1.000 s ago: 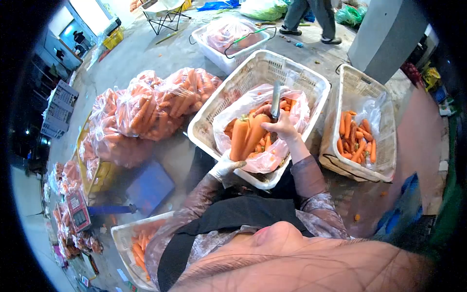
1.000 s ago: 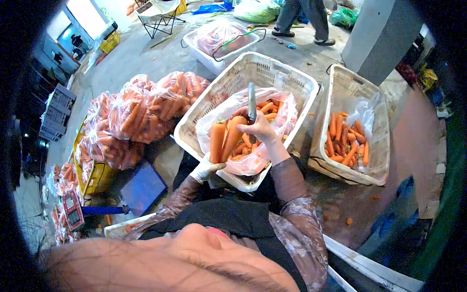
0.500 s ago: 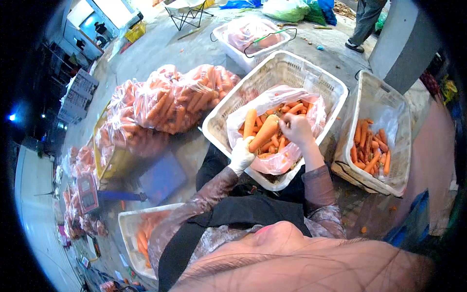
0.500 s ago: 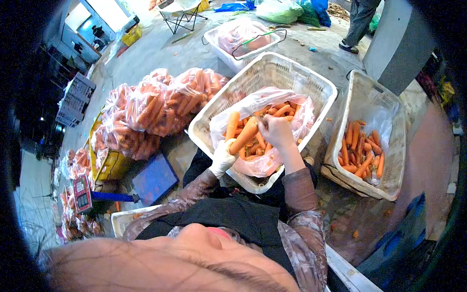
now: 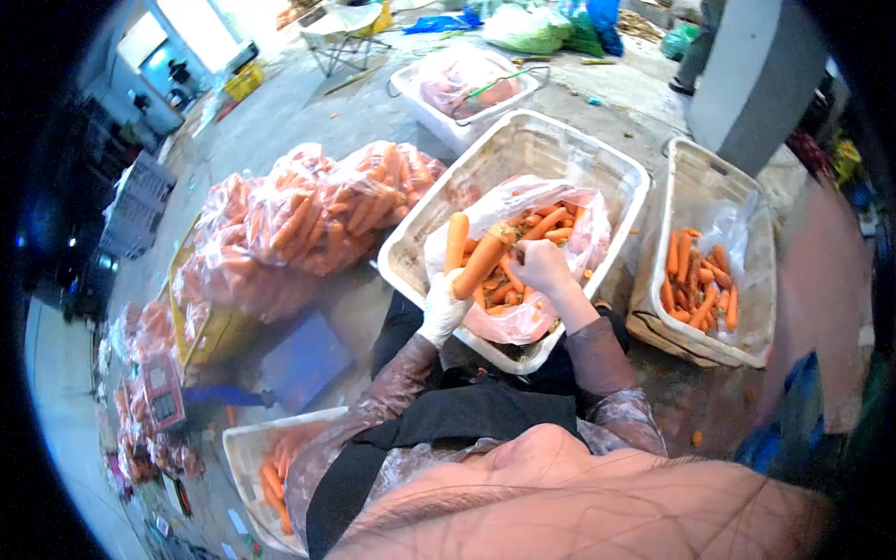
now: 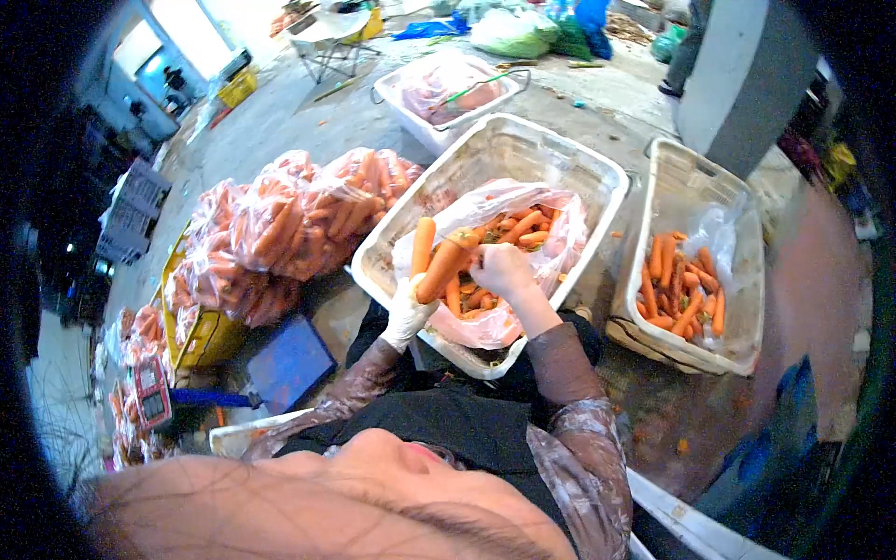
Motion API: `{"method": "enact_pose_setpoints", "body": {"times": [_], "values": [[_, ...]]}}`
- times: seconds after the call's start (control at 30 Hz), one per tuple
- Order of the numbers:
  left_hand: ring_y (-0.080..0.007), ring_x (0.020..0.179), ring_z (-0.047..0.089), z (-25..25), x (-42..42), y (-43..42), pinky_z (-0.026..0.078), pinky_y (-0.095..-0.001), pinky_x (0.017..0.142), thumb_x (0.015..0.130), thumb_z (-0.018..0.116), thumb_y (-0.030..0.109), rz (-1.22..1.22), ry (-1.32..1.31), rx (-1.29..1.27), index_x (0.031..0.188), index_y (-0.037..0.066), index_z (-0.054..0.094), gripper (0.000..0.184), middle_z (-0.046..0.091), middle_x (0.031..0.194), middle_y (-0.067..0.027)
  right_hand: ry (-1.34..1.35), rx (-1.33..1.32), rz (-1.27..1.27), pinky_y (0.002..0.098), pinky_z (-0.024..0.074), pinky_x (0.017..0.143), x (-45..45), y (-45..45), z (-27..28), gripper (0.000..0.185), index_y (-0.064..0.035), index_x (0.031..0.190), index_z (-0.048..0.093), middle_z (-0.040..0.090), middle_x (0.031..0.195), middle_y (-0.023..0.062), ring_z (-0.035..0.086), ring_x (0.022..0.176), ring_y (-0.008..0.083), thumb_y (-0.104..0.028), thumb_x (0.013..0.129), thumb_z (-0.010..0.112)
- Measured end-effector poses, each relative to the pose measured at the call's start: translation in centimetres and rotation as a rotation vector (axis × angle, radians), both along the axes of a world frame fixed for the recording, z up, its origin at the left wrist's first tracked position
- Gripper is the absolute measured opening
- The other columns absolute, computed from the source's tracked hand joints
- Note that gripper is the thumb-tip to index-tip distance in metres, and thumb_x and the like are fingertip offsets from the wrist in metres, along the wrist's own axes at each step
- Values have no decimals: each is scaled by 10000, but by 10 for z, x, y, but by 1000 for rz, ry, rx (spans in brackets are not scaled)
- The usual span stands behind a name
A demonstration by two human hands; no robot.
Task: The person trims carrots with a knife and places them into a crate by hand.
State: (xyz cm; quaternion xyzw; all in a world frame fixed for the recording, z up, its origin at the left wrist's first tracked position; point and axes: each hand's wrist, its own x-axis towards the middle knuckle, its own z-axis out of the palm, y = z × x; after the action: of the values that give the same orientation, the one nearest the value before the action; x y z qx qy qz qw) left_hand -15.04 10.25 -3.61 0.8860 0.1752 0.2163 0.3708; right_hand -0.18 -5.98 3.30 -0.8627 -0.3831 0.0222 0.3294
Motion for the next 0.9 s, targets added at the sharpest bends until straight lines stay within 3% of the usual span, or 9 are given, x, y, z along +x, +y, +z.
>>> {"method": "enact_pose_setpoints", "body": {"times": [0.13, 0.33, 0.4, 0.43, 0.57, 0.7, 0.8, 0.83, 0.9], "values": [[-266, 884, 567, 3, 4, -3, 447, -353, 823, 632, 711, 17, -123, -67, -212, 1104, 46, 589, 488, 563, 949, -118, -116, 10, -15, 443, 512, 657, -2, 0, -2, 226, -61, 806, 664, 628, 686, 184, 640, 681, 344, -268, 720, 636], [-243, 892, 559, 4, 0, 6, 445, -321, 828, 643, 690, 16, -140, 2, -57, 1116, 49, 591, 484, 570, 917, -92, -131, -156, -127, 436, 529, 626, 19, 6, -23, 184, -50, 750, 685, 641, 683, 191, 651, 659, 339, -211, 723, 601], [-224, 822, 585, -20, 7, 14, 476, -333, 776, 648, 687, 55, -295, 11, -492, 1115, 33, 573, 482, 609, 902, -77, -94, -444, -167, 426, 533, 645, 35, 2, -20, 201, -12, 724, 686, 661, 743, 199, 665, 688, 335, -188, 697, 595], [-151, 701, 582, -10, 6, 5, 495, -297, 655, 647, 707, 42, -258, 51, -669, 1122, 25, 561, 497, 613, 816, -36, -46, -483, -125, 414, 534, 662, 37, 1, -16, 244, 17, 765, 692, 666, 793, 222, 673, 726, 336, -186, 679, 588], [-110, 532, 538, 1, -4, -2, 458, -254, 486, 662, 745, 67, -208, 272, -907, 1160, 39, 529, 543, 585, 713, -27, 57, -627, 11, 407, 530, 698, 53, 7, -43, 269, 26, 818, 695, 660, 827, 245, 668, 787, 346, -187, 685, 597], [-129, 592, 564, -12, -22, 0, 463, -252, 514, 697, 733, 100, -234, 126, -1243, 1138, 27, 521, 495, 587, 808, -53, 91, -628, 0, 405, 530, 719, 46, 5, -52, 252, 17, 825, 696, 669, 849, 218, 667, 812, 341, -174, 677, 623], [-145, 655, 585, -1, -39, 23, 484, -249, 565, 755, 713, 99, -259, 31, -1247, 1082, 17, 550, 375, 584, 886, -66, 6, -619, -110, 400, 530, 749, 34, -1, -58, 220, -3, 795, 700, 670, 896, 205, 666, 839, 323, -176, 661, 670], [-147, 664, 593, 11, -41, 29, 489, -249, 569, 773, 712, 107, -279, -2, -1195, 1064, 8, 557, 345, 587, 890, -70, 99, -758, -27, 389, 520, 782, 38, 5, -57, 261, -4, 887, 699, 665, 931, 215, 659, 919, 297, -187, 721, 615], [-144, 641, 593, 21, -43, 42, 496, -251, 567, 745, 745, 134, -268, 10, -1097, 1047, 9, 557, 376, 591, 856, -65, 93, -736, 30, 392, 522, 759, 34, 14, -53, 262, 5, 886, 686, 666, 894, 216, 662, 881, 310, -182, 715, 617]]}}
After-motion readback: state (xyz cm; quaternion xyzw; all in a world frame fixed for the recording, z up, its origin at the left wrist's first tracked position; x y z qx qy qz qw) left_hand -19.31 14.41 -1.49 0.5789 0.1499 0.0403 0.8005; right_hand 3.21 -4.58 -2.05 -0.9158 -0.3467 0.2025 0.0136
